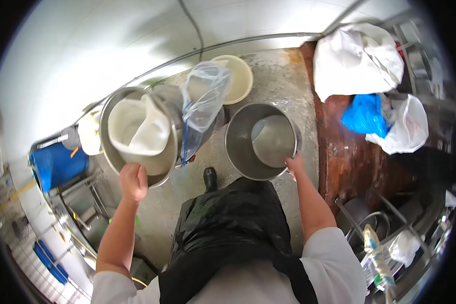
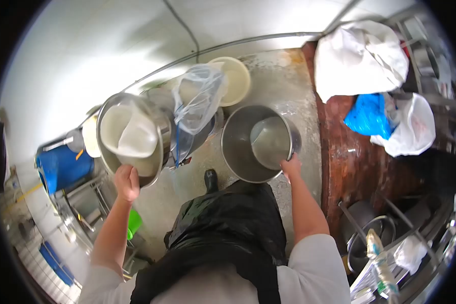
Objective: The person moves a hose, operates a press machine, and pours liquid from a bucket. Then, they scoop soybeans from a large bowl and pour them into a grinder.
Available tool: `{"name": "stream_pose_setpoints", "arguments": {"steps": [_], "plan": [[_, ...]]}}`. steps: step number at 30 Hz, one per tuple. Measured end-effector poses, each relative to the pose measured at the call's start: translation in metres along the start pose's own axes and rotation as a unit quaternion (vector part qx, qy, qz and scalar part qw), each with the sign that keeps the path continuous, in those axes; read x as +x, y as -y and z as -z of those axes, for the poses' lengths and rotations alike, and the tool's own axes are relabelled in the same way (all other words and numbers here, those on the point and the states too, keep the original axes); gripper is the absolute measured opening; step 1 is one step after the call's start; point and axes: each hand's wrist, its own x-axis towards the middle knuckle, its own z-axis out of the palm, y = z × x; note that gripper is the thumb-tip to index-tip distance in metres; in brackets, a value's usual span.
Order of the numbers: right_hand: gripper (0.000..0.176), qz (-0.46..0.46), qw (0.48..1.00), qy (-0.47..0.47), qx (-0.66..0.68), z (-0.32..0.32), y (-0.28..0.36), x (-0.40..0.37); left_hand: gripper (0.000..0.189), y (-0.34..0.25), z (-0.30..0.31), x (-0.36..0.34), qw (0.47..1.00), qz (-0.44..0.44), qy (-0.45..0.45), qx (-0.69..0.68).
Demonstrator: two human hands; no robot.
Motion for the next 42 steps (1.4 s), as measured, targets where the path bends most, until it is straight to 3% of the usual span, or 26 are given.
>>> {"name": "stream_pose_setpoints", "arguments": {"steps": [6, 11, 14, 17, 18, 20, 21, 23, 24, 25, 27, 28, 29, 31, 32, 34, 35, 36, 37, 39, 41, 42], "plan": [[0.08, 0.159, 0.972, 0.053, -0.165, -0.014, 0.015, -0.025, 0.019, 0.002, 0.003, -0.003, 0.999, 0.027, -0.032, 0.018], [0.088, 0.224, 0.933, 0.113, -0.259, -0.051, 0.05, -0.097, 0.015, 0.013, 0.003, -0.01, 0.997, 0.025, -0.074, -0.019], [0.086, 0.252, 0.916, 0.11, -0.291, -0.094, 0.045, -0.14, 0.014, 0.02, 0.0, -0.015, 0.984, -0.004, -0.164, -0.065], [0.084, 0.25, 0.909, 0.11, -0.314, -0.145, 0.038, -0.177, 0.016, 0.027, -0.003, -0.022, 0.977, -0.025, -0.173, -0.119], [0.084, 0.247, 0.911, 0.104, -0.315, -0.161, 0.042, -0.194, 0.021, 0.03, -0.002, -0.027, 0.978, -0.023, -0.155, -0.141], [0.084, 0.27, 0.897, 0.09, -0.337, -0.205, 0.051, -0.21, 0.044, 0.044, -0.003, -0.04, 0.935, -0.089, -0.272, -0.21], [0.084, 0.282, 0.888, 0.086, -0.353, -0.219, 0.048, -0.221, 0.044, 0.057, -0.001, -0.067, 0.932, -0.077, -0.281, -0.216], [0.085, 0.268, 0.885, 0.096, -0.368, -0.253, 0.058, -0.244, 0.062, 0.079, 0.0, -0.127, 0.931, -0.019, -0.281, -0.232], [0.086, 0.258, 0.889, 0.104, -0.364, -0.276, 0.073, -0.253, 0.065, 0.105, -0.004, -0.169, 0.947, 0.029, -0.214, -0.236], [0.086, 0.267, 0.887, 0.101, -0.362, -0.298, 0.086, -0.262, 0.065, 0.124, -0.006, -0.21, 0.944, 0.156, -0.136, -0.257], [0.085, 0.242, 0.891, 0.105, -0.369, -0.339, 0.104, -0.283, 0.066, 0.172, -0.036, -0.303, 0.898, 0.358, -0.021, -0.254], [0.085, 0.242, 0.891, 0.101, -0.37, -0.357, 0.111, -0.291, 0.07, 0.206, -0.073, -0.351, 0.839, 0.454, 0.064, -0.294], [0.084, 0.248, 0.896, 0.123, -0.347, -0.376, 0.119, -0.298, 0.085, 0.218, -0.075, -0.388, 0.787, 0.549, 0.086, -0.269], [0.082, 0.257, 0.899, 0.142, -0.325, -0.414, 0.13, -0.306, 0.102, 0.251, -0.122, -0.457, 0.707, 0.641, 0.117, -0.274], [0.077, 0.257, 0.909, 0.185, -0.271, -0.434, 0.131, -0.304, 0.102, 0.259, -0.122, -0.471, 0.707, 0.64, 0.116, -0.277], [0.072, 0.254, 0.914, 0.226, -0.221, -0.464, 0.144, -0.312, 0.106, 0.265, -0.122, -0.486, 0.532, 0.742, 0.094, -0.396], [0.067, 0.175, 0.923, 0.283, -0.195, -0.477, 0.157, -0.319, 0.106, 0.266, -0.125, -0.487, 0.53, 0.743, 0.094, -0.398], [0.062, 0.094, 0.921, 0.338, -0.168, -0.489, 0.163, -0.322, 0.107, 0.267, -0.128, -0.487, 0.461, 0.758, 0.064, -0.457], [0.062, 0.093, 0.92, 0.339, -0.171, -0.503, 0.157, -0.315, 0.108, 0.269, -0.134, -0.486, 0.388, 0.767, 0.034, -0.51], [0.039, 0.045, 0.932, 0.342, -0.108, -0.534, 0.144, -0.298, 0.104, 0.275, -0.171, -0.488, 0.36, 0.767, -0.008, -0.532], [0.036, 0.032, 0.934, 0.344, -0.095, -0.552, 0.135, -0.295, 0.1, 0.286, -0.2, -0.491, 0.331, 0.767, -0.041, -0.548], [0.035, 0.012, 0.932, 0.355, -0.08, -0.558, 0.126, -0.29, 0.085, 0.293, -0.213, -0.49, 0.307, 0.74, -0.058, -0.596]]}}
